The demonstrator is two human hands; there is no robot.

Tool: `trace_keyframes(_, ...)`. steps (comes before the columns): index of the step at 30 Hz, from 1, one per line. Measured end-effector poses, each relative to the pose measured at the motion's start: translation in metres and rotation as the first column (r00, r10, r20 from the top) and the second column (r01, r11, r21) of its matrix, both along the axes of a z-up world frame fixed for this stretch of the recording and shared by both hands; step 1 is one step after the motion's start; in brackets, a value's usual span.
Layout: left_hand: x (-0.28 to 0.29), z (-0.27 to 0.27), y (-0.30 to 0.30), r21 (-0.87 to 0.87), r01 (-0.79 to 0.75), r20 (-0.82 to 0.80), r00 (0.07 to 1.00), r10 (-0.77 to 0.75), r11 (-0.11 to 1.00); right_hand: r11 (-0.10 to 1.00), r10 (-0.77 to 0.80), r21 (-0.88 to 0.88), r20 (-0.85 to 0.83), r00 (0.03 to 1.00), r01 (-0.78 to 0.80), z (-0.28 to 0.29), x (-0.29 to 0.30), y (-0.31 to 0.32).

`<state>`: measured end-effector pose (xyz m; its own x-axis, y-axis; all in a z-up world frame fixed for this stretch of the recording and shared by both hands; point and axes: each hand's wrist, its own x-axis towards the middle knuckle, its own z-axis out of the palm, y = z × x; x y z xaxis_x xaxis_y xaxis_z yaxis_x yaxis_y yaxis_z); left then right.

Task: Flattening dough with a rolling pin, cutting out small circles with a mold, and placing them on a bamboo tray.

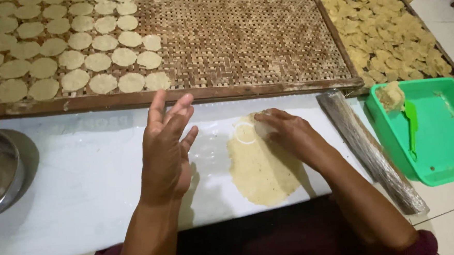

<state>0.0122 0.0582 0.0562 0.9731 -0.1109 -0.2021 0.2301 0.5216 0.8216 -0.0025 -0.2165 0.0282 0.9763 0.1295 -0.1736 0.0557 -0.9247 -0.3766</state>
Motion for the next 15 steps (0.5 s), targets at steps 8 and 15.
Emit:
trace_keyframes(8,-0.003,0.001,0.003,-0.022,0.007,0.017,1.000,-0.006,1.000,0.972,-0.011,0.232,0.144,0.989,-0.023,-0.013,0.011,-0.052)
trace_keyframes(15,-0.004,0.002,0.006,-0.044,0.005,0.047,0.999,-0.003,0.999,0.970,-0.234,0.110,0.196,0.952,0.216,0.039,-0.020,-0.045)
